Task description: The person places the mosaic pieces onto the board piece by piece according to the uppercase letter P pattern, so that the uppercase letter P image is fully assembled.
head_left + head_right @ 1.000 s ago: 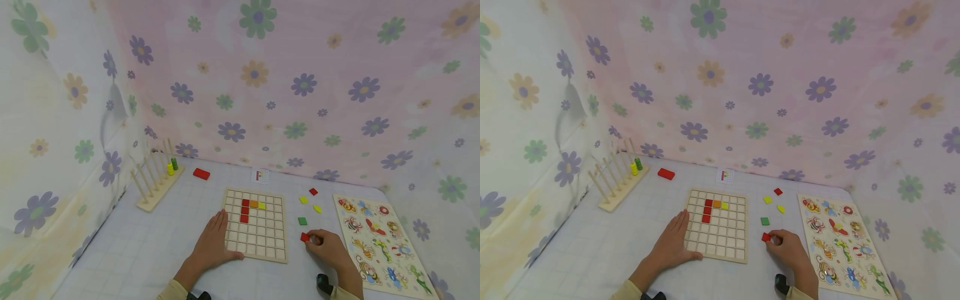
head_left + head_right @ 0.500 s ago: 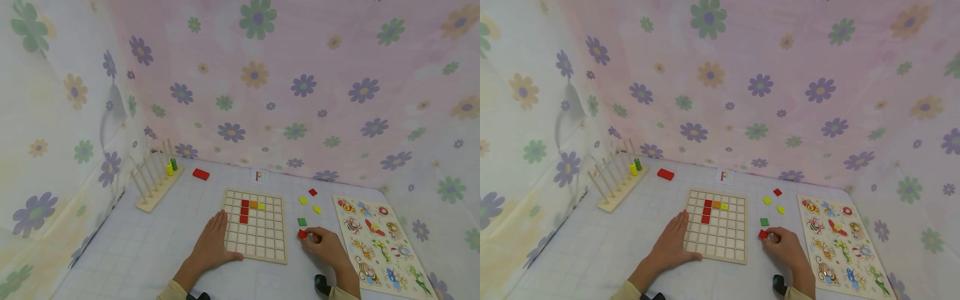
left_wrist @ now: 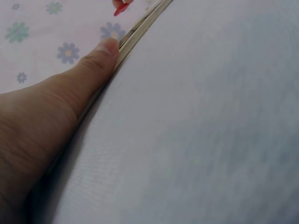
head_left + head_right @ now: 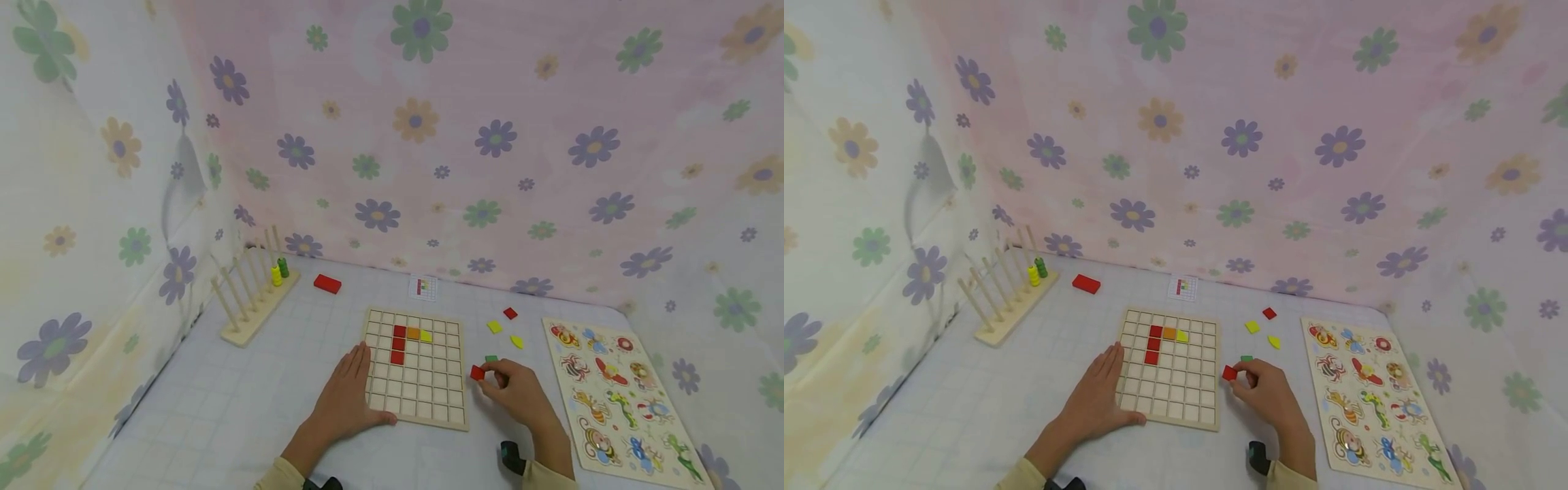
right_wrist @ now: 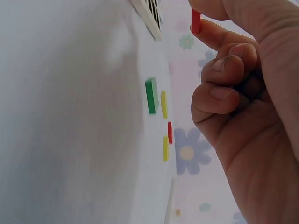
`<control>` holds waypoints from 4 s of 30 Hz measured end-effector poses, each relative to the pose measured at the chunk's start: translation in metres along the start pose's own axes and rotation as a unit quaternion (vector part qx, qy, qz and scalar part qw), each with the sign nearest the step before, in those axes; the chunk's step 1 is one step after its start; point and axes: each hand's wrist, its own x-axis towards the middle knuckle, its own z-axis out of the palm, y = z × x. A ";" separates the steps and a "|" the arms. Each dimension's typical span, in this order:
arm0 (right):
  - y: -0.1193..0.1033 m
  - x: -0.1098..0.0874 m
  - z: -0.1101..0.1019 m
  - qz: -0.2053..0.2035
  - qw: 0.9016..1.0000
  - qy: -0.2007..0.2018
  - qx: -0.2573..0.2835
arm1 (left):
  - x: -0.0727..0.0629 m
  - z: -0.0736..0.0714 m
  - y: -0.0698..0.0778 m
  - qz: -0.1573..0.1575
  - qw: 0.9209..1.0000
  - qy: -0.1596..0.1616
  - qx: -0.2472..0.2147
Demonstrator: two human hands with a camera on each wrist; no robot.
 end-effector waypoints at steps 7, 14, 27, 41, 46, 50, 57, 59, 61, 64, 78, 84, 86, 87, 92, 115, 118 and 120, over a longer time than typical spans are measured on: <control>-0.023 0.008 0.012 -0.028 0.999 -0.017 0.021 | 0.001 0.002 -0.001 -0.001 1.000 0.002 0.007; -0.049 0.018 0.030 -0.052 0.997 -0.032 0.043 | 0.000 -0.002 0.002 -0.003 1.000 -0.002 -0.001; -0.084 0.027 0.052 -0.106 0.992 -0.052 0.052 | -0.002 -0.003 0.002 -0.001 1.000 0.009 0.005; -0.105 0.034 0.074 -0.117 0.989 -0.083 0.020 | -0.003 -0.004 0.002 0.004 1.000 0.006 0.003; -0.103 0.036 0.078 -0.114 0.989 -0.097 0.010 | -0.002 -0.003 0.001 0.006 1.000 0.003 0.004; -0.104 0.037 0.081 -0.111 0.988 -0.105 0.005 | -0.002 -0.002 0.001 0.007 1.000 0.006 0.006; -0.104 0.037 0.084 -0.108 0.988 -0.107 -0.006 | -0.002 -0.002 0.002 0.011 1.000 0.013 -0.001; -0.104 0.037 0.085 -0.114 0.988 -0.104 -0.012 | -0.001 -0.001 0.002 0.011 1.000 0.014 0.004; -0.104 0.037 0.085 -0.120 0.987 -0.103 -0.018 | -0.001 0.000 0.001 0.011 1.000 0.016 0.007; -0.103 0.037 0.086 -0.130 0.986 -0.100 -0.028 | -0.001 0.001 0.001 0.009 1.000 0.015 0.010; -0.104 0.036 0.089 -0.119 0.987 -0.100 -0.044 | -0.002 0.002 0.002 0.016 0.999 0.026 0.007; -0.105 0.035 0.090 -0.118 0.987 -0.099 -0.040 | -0.001 0.003 0.001 0.020 0.999 0.030 0.016; -0.106 0.035 0.090 -0.118 0.987 -0.097 -0.041 | -0.001 0.003 0.001 0.017 0.999 0.028 0.015; -0.105 0.035 0.090 -0.119 0.987 -0.096 -0.042 | -0.001 0.003 0.001 0.016 0.999 0.027 0.014; -0.106 0.034 0.091 -0.109 0.989 -0.091 -0.047 | -0.002 0.003 0.002 0.011 1.000 0.022 0.013; -0.103 0.034 0.082 -0.081 0.996 -0.043 -0.020 | -0.001 0.003 0.001 0.008 1.000 0.013 0.011; -0.097 0.035 0.078 -0.067 0.997 -0.030 -0.001 | -0.001 0.002 0.002 0.006 1.000 0.011 0.010; -0.092 0.037 0.075 -0.061 0.998 -0.026 0.006 | -0.001 0.002 0.002 0.005 1.000 0.010 0.010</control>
